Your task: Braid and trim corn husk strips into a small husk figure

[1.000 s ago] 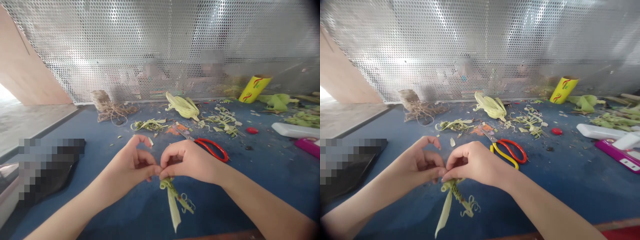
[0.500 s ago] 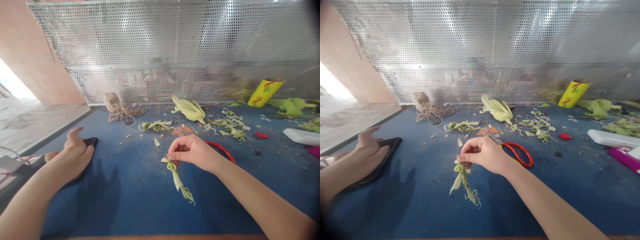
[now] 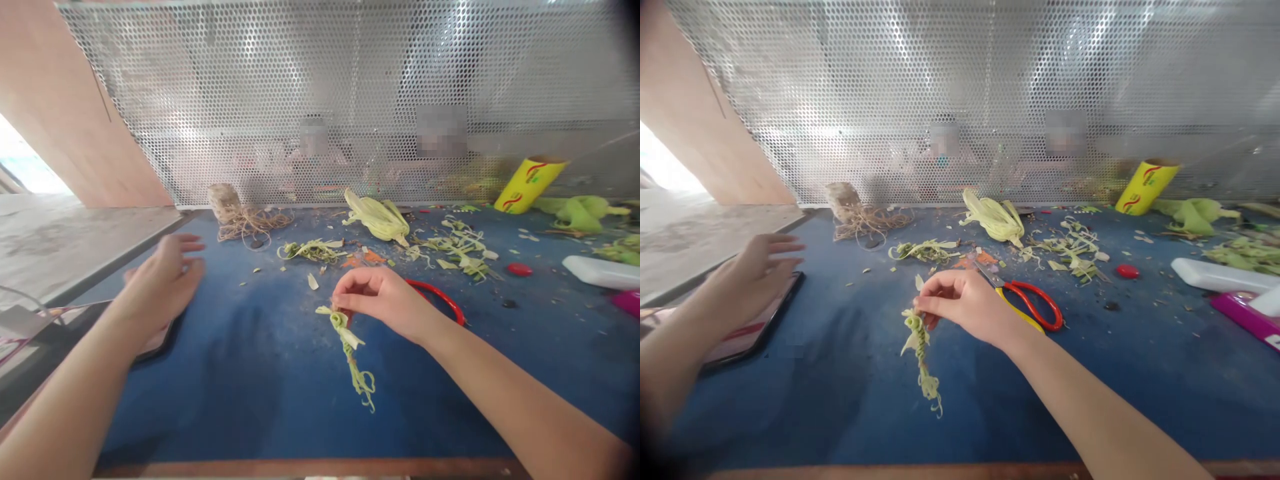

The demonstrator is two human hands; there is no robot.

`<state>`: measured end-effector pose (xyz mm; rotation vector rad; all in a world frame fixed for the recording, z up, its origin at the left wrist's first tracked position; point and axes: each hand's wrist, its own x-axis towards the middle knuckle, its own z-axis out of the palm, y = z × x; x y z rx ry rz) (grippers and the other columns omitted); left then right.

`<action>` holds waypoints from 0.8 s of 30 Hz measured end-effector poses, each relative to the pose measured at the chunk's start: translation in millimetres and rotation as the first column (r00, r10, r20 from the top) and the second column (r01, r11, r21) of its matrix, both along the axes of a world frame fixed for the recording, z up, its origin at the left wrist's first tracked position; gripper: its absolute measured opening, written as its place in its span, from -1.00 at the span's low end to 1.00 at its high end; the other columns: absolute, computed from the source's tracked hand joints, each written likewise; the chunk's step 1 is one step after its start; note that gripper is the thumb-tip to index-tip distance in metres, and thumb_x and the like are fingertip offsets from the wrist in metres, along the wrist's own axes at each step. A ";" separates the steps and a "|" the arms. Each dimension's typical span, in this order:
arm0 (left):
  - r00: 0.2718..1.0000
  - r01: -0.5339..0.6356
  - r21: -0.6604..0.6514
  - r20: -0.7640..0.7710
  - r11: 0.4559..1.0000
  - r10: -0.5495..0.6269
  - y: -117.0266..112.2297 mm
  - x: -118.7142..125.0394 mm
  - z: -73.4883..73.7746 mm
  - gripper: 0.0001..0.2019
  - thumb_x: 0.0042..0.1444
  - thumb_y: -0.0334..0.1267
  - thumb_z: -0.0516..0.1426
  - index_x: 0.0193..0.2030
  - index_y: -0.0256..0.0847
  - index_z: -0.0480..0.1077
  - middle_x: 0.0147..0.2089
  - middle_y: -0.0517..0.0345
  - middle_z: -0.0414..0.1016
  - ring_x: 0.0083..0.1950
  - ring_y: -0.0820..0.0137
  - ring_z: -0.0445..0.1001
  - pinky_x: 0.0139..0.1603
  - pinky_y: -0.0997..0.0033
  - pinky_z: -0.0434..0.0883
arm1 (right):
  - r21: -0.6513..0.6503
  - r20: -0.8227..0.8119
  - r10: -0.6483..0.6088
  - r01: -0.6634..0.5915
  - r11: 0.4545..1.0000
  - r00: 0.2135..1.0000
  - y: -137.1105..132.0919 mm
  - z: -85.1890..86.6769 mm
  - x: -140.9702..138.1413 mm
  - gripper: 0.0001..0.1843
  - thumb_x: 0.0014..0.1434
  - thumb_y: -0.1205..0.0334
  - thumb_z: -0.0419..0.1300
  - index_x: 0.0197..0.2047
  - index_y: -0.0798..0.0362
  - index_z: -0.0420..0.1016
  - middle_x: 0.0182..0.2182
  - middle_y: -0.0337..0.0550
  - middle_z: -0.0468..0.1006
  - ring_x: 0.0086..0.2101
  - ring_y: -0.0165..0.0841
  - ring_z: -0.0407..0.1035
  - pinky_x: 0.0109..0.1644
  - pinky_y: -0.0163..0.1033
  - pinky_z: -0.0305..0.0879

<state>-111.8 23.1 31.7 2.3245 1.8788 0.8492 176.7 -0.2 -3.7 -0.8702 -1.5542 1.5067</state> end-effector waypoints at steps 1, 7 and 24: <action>0.992 0.057 -0.046 0.120 0.997 -0.051 -4.6 19.0 4.9 -0.68 0.18 -0.14 -0.08 0.03 -0.25 0.09 -0.01 -0.04 0.39 -0.01 0.21 0.39 -0.02 0.12 0.30 | 0.011 -0.011 0.016 -0.016 1.000 1.000 0.0 -1.0 0.3 -0.84 -0.02 0.21 0.27 -0.47 0.12 0.43 -0.58 -0.28 0.46 -0.54 -0.53 0.38 -0.38 -0.39 0.36; 0.763 0.572 0.038 0.342 0.819 -0.549 -39.2 98.5 13.5 -0.57 0.03 -0.30 0.15 0.06 -0.02 0.17 -0.17 0.26 0.50 -0.09 0.41 0.45 0.02 0.37 0.33 | 0.050 -0.153 0.114 -0.108 0.993 0.982 -5.9 -0.6 2.9 -0.91 -0.06 0.32 0.30 -0.49 0.12 0.46 -0.59 -0.29 0.49 -0.55 -0.55 0.39 -0.42 -0.44 0.37; 0.638 0.609 0.227 0.429 0.760 -0.640 -62.9 101.4 -0.9 -0.43 0.02 -0.34 0.17 0.14 0.16 0.11 -0.35 0.36 0.57 -0.30 0.36 0.52 -0.11 0.26 0.42 | 0.005 -0.346 0.045 -0.046 0.999 0.937 -27.8 6.0 -3.9 -0.83 -0.20 0.45 0.36 -0.60 0.05 0.45 -0.53 -0.28 0.52 -0.54 -0.48 0.43 -0.48 -0.39 0.39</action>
